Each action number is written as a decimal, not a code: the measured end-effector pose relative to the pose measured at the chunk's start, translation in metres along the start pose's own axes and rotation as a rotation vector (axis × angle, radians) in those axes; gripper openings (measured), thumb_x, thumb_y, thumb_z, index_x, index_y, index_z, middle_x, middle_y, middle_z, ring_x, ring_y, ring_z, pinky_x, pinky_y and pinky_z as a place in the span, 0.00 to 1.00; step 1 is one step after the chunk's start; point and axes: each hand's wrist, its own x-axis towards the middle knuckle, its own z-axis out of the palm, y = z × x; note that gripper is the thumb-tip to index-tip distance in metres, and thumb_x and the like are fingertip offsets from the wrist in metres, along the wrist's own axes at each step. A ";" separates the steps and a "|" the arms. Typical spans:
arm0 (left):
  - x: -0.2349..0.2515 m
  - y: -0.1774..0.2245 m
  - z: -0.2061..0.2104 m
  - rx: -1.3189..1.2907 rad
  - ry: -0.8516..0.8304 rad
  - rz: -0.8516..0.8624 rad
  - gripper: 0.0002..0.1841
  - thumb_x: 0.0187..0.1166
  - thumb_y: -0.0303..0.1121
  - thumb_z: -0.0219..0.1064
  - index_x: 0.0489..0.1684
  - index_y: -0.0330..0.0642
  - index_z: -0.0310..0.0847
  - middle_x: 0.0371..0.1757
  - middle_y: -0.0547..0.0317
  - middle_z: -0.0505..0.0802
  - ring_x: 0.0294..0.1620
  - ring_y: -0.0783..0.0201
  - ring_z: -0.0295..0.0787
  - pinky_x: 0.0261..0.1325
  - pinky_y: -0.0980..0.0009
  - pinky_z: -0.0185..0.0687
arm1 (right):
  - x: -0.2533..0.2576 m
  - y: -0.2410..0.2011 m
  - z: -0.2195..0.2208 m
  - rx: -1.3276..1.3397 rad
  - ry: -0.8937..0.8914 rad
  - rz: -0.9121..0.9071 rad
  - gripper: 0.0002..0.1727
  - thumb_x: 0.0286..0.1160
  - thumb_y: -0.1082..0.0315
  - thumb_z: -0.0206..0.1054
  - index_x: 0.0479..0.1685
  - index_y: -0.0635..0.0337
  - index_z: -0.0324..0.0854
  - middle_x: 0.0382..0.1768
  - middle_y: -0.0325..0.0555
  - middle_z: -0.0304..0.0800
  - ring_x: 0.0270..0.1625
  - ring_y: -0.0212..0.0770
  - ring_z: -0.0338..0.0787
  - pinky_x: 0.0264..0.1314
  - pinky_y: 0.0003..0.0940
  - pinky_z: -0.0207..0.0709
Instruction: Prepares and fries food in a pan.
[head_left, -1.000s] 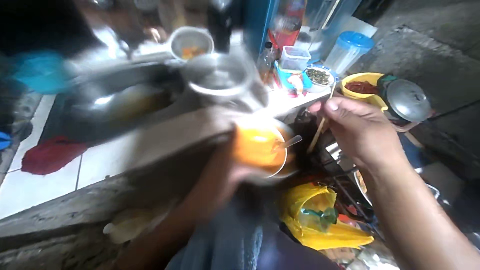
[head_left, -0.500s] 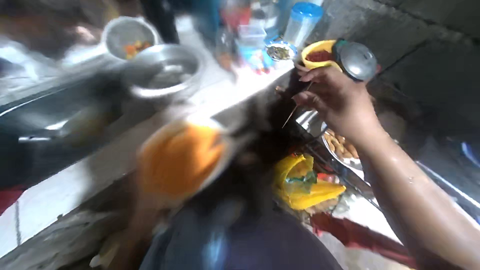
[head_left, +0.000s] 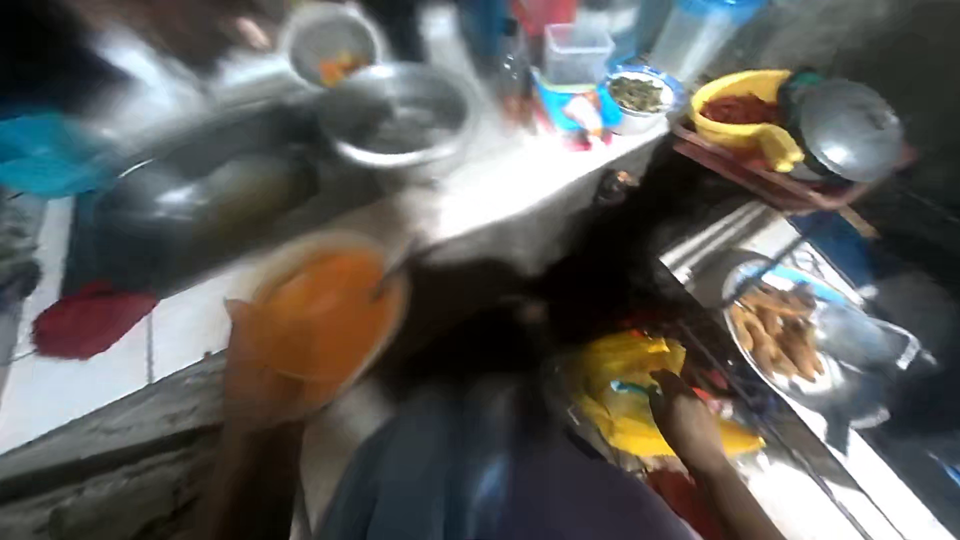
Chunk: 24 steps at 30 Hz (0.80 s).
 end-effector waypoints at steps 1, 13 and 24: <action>-0.004 0.008 0.005 -0.025 0.081 -0.012 0.32 0.94 0.50 0.25 0.78 0.33 0.60 0.64 0.50 0.88 0.65 0.61 0.88 0.67 0.60 0.87 | 0.000 -0.016 -0.011 0.006 0.026 -0.047 0.19 0.84 0.68 0.62 0.67 0.68 0.84 0.67 0.70 0.85 0.68 0.74 0.85 0.68 0.74 0.74; -0.059 0.004 -0.037 -0.154 0.458 0.021 0.27 0.95 0.50 0.30 0.69 0.42 0.70 0.53 0.67 0.93 0.55 0.74 0.92 0.58 0.72 0.91 | 0.003 -0.384 -0.055 -0.252 -0.166 -0.637 0.20 0.90 0.66 0.51 0.63 0.69 0.84 0.61 0.66 0.89 0.67 0.64 0.88 0.68 0.60 0.78; -0.084 -0.020 -0.063 -0.093 0.423 0.064 0.33 0.90 0.61 0.45 0.77 0.41 0.72 0.65 0.59 0.90 0.67 0.66 0.87 0.70 0.66 0.83 | 0.033 -0.459 -0.027 -0.172 -0.169 -0.680 0.16 0.86 0.71 0.59 0.63 0.75 0.80 0.63 0.72 0.85 0.68 0.67 0.85 0.67 0.62 0.78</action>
